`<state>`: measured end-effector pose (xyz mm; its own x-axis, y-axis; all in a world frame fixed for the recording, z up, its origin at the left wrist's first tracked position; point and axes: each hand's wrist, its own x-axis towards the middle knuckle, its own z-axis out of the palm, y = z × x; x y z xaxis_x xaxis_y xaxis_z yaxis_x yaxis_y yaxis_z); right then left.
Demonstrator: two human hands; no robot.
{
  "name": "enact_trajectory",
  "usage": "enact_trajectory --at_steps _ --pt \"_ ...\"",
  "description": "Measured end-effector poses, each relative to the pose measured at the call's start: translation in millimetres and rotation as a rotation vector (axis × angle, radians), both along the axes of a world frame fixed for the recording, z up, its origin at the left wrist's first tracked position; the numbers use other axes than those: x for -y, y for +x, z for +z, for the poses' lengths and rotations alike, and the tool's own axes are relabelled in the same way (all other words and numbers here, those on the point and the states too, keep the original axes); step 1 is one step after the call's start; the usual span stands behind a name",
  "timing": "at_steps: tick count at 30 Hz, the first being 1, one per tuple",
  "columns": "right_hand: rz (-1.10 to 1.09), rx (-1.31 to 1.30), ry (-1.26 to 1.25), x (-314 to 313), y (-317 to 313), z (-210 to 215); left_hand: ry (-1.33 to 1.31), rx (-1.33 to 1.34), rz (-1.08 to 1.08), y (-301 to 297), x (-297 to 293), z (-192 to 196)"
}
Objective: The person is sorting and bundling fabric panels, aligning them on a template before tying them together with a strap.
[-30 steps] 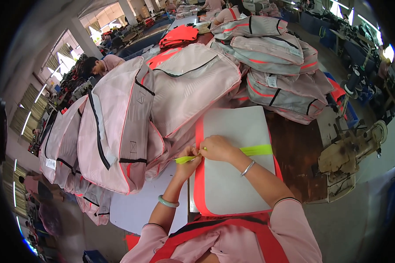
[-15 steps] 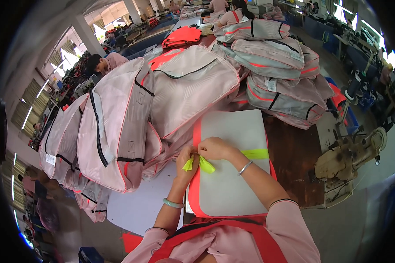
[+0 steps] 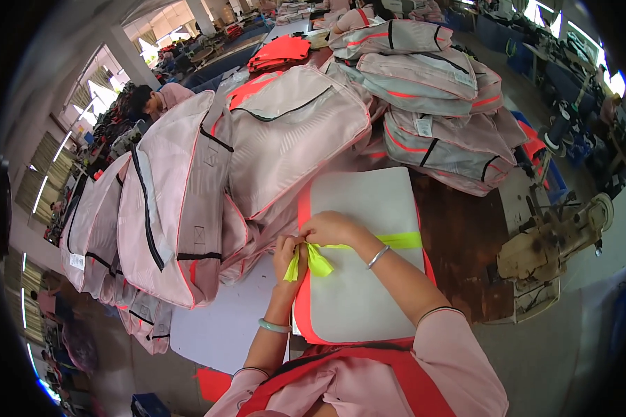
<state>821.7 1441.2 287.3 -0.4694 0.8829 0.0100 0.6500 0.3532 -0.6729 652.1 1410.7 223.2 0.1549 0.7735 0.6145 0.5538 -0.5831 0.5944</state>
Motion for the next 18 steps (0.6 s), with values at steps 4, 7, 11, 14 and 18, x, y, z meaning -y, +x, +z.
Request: enact_trajectory --at_steps 4,7,11,14,18 --pt "0.006 -0.016 -0.199 -1.9 -0.7 7.4 0.009 0.035 -0.023 -1.7 0.3 0.8" --pt "0.007 0.020 -0.064 -1.5 0.2 0.4 0.033 0.003 -0.027 -0.7 1.1 4.0" --pt "-0.086 0.079 0.164 13.6 -11.8 -11.2 0.048 0.015 -0.027 -1.7 3.1 5.0" --pt "-0.122 0.113 0.273 15.3 -18.6 -27.9 -0.008 0.029 -0.029 -1.3 5.5 5.6" --pt "-0.070 -0.032 0.539 7.3 -13.8 -33.6 0.016 0.049 -0.035 -1.1 6.1 6.9"
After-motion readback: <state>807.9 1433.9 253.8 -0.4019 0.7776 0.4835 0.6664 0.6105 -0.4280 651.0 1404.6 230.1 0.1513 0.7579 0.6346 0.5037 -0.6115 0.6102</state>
